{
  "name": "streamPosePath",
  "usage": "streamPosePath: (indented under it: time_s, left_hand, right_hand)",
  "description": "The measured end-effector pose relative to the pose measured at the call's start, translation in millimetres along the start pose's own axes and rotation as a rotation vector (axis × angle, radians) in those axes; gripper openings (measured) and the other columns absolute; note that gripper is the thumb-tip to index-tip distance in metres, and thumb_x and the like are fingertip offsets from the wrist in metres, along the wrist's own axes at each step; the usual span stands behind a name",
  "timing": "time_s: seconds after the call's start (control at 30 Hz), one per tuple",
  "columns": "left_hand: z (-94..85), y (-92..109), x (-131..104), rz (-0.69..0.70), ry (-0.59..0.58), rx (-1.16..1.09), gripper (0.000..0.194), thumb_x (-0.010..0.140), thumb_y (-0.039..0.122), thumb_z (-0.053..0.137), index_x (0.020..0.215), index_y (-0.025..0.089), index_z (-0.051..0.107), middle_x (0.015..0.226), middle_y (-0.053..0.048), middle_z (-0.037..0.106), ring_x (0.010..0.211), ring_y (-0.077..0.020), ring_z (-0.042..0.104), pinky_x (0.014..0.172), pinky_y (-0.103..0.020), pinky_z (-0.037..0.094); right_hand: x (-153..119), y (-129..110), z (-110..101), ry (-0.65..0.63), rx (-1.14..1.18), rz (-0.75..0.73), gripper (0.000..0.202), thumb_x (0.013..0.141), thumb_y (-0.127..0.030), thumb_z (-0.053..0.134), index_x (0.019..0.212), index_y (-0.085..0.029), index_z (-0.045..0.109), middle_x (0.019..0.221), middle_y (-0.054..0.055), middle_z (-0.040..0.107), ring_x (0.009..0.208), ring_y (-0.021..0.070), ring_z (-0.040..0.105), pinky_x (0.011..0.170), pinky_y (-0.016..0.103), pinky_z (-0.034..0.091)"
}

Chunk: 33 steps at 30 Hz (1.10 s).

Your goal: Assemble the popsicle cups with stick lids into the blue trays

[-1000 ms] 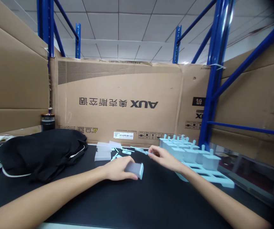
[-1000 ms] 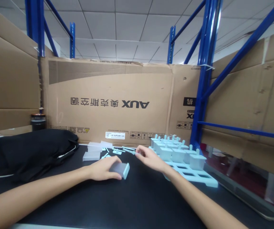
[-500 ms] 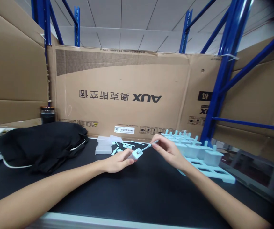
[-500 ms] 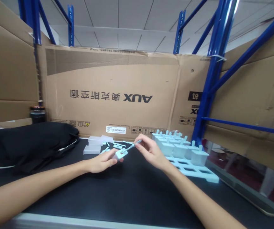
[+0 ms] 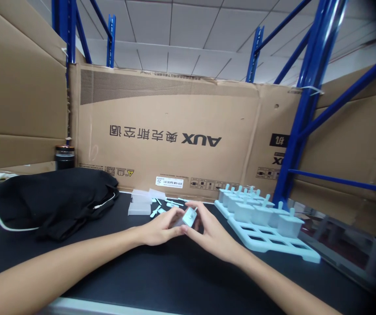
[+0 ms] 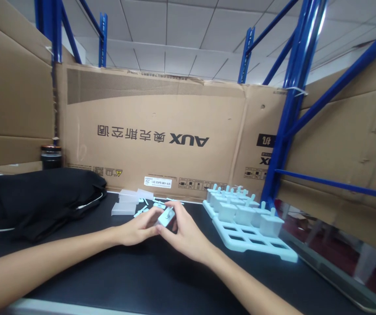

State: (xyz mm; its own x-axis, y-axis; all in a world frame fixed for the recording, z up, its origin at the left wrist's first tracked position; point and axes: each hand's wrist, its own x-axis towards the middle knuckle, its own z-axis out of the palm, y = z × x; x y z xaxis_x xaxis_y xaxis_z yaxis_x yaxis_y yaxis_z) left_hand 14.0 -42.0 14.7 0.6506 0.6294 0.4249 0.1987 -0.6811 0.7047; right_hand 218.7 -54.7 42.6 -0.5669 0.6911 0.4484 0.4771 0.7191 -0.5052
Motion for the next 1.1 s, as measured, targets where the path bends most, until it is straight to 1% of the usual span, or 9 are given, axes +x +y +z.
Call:
streamPosePath:
  time_s: [0.1,0.2,0.33,0.4,0.47,0.57,0.7,0.93,1.1]
  left_hand:
    - [-5.1,-2,0,0.010,0.009,0.047,0.057,0.088,0.053,0.054,0.133,0.022,0.036,0.137,-0.015,0.048,0.125,-0.0269,0.048,0.102,-0.044,0.038]
    - [-18.4,-3,-3,-0.011,0.018,0.299,0.055,0.089,0.050,0.053,0.135,0.023,0.036,0.140,-0.012,0.045,0.129,-0.0254,0.043,0.106,-0.042,0.035]
    - [-43.9,-9,-9,-0.059,0.062,0.828,0.038,0.086,0.045,0.055,0.113,0.020,0.055,0.131,-0.012,0.048,0.122,-0.0302,0.045,0.103,-0.045,0.036]
    - [-56.2,-14,-13,-0.157,0.088,0.967,0.033,0.084,0.045,0.056,0.104,0.018,0.059,0.122,-0.012,0.051,0.112,-0.0305,0.050,0.097,-0.045,0.040]
    - [-66.2,-18,-17,-0.254,0.085,1.030,0.034,0.082,0.048,0.055,0.097,0.019,0.061,0.113,-0.012,0.054,0.107,-0.0306,0.052,0.092,-0.045,0.043]
    - [-75.0,-20,-21,-0.335,0.045,1.048,0.036,0.082,0.053,0.053,0.094,0.020,0.062,0.107,-0.011,0.056,0.104,-0.0312,0.053,0.087,-0.044,0.045]
    - [-76.9,-18,-22,-0.390,-0.026,0.986,0.038,0.082,0.052,0.051,0.100,0.022,0.062,0.108,-0.011,0.057,0.097,-0.0299,0.058,0.083,-0.043,0.047]
    - [-83.4,-19,-22,-0.455,-0.087,0.866,0.050,0.077,0.054,0.056,0.116,0.022,0.058,0.123,-0.013,0.053,0.107,-0.0313,0.057,0.087,-0.041,0.045]
    - [-95.5,-18,-23,-0.476,-0.146,0.912,0.057,0.072,0.057,0.062,0.118,0.023,0.056,0.126,-0.012,0.054,0.114,-0.0330,0.052,0.090,-0.041,0.043]
  right_hand:
    - [0,0,-14,0.071,-0.009,0.031,0.045,0.083,-0.047,0.057,0.117,-0.024,0.040,0.090,0.004,0.058,0.074,0.0179,0.057,0.069,0.036,0.051]
    - [-6,16,-48,0.200,-0.087,0.105,0.044,0.080,-0.053,0.059,0.108,-0.023,0.042,0.084,0.003,0.059,0.072,0.0181,0.059,0.068,0.034,0.050]
    - [-29,60,-108,0.358,-0.476,0.289,0.045,0.074,-0.060,0.059,0.094,-0.023,0.045,0.081,0.005,0.062,0.077,0.0237,0.062,0.071,0.035,0.047]
    - [-43,85,-133,0.386,-0.651,0.413,0.045,0.074,-0.062,0.056,0.091,-0.022,0.043,0.081,0.007,0.063,0.078,0.0270,0.062,0.069,0.035,0.045]
    - [-56,106,-148,0.366,-0.751,0.501,0.046,0.074,-0.063,0.052,0.091,-0.022,0.042,0.082,0.010,0.064,0.079,0.0288,0.063,0.069,0.035,0.045]
    - [-70,124,-155,0.317,-0.878,0.571,0.046,0.079,-0.065,0.042,0.093,-0.021,0.041,0.084,0.012,0.066,0.079,0.0311,0.065,0.069,0.036,0.044]
    - [-75,127,-150,0.267,-1.045,0.610,0.047,0.086,-0.063,0.028,0.098,-0.020,0.041,0.084,0.015,0.067,0.084,0.0338,0.065,0.070,0.038,0.043]
    - [-79,125,-147,0.310,-1.316,0.505,0.044,0.087,-0.059,0.032,0.094,-0.019,0.048,0.082,0.013,0.062,0.086,0.0320,0.060,0.070,0.038,0.040]
    - [-85,126,-144,0.340,-1.342,0.500,0.045,0.089,-0.060,0.031,0.092,-0.019,0.049,0.080,0.011,0.059,0.088,0.0314,0.056,0.069,0.036,0.039]
